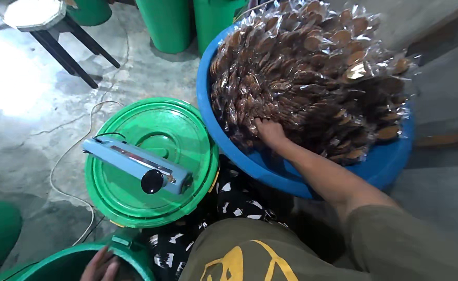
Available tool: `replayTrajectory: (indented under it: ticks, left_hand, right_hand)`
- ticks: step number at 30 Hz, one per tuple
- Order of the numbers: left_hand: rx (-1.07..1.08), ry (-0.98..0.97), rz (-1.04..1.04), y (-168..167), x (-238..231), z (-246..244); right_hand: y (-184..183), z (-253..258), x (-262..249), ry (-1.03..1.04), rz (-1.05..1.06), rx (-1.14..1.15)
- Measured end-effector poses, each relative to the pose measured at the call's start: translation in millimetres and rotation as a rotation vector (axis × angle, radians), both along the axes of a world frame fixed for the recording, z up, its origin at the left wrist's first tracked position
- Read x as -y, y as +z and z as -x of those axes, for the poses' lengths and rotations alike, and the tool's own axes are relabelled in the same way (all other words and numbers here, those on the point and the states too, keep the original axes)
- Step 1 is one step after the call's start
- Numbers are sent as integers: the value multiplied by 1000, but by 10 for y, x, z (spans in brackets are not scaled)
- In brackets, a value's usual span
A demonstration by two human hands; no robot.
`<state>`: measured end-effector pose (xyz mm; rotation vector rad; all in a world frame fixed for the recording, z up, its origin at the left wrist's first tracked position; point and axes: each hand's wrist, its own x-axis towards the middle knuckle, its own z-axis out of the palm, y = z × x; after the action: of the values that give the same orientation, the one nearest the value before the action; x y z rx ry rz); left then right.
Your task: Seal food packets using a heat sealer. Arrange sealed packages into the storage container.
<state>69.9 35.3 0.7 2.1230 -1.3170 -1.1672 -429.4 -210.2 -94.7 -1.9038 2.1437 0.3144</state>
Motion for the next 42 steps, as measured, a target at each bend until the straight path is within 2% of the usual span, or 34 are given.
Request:
replayTrajectory:
  ticks: [2,4,6,8,10,12,14,15,17,19,20,22,24,27,29,30,32,34,35,37,40,42]
  left_hand:
    - [-122,-151,74,116,276,390]
    - [-339,-307,158,181,451,761]
    - [-646,-451,198,118,611,1093]
    - [-983,-526,144,-5,792,1437]
    - [-1276,-398,52,-115,940,1724]
    - [-1383,-32,41,-151,976,1872]
    - [-1371,123,125,-255,964,1786]
    - [-1279,155,189,-323,929,1713]
    - [-945,155,295,-436,825,1555]
    - [-676,123,309,-473,746,1418]
    - [-644,106,292,-488,726,1349]
    - [-658,109,278,-499,754,1240]
    - [-558,198,298,-518,866,1162]
    - [-451,374,360,-671,1145,960]
    - [-464,452,394,-695,1330,809]
    - [-475,471,400,-682,1406,733]
    - [-450,469,389,-636,1522,589]
    - [-400,441,369,-627,1592,459]
    - [-389,441,359,-636,1603,412]
    - [-425,494,324,-641,1570,379]
    - [-579,674,300,-551,1488,417]
    - [-644,781,333,-482,1473,450]
  right_hand:
    - [166,7,11,-55,-33,40]
    - [573,-49,-142,-97,20,138]
    - [979,-241,-483,-71,308,383]
    - [1140,-631,-855,57,666,692]
    - [1063,-1120,-1101,267,823,993]
    - [993,-1496,-1268,430,691,1128]
    - [1003,-1662,-1361,436,348,1199]
    - [1018,-1701,-1370,382,137,1275]
    - [1054,-1785,-1346,128,-259,1454]
    - [1002,-1890,-1224,-94,-494,1417]
    - [910,-1950,-1145,-94,-525,1343]
    - [748,-2098,-929,13,-467,1172]
    - [743,-2285,-634,85,-365,1065]
    - [903,-2542,-236,105,-177,1112]
    - [1141,-2665,-82,269,-78,1125]
    - [1278,-2719,-57,430,-101,1039]
    - [1444,-2871,-136,719,-238,702]
    - [1407,-3024,-283,798,-349,417]
    - [1323,-3062,-344,781,-344,366]
    - [1165,-3052,-454,747,-225,363]
    - [889,-2954,-570,769,92,493]
    - [783,-2920,-586,788,205,541]
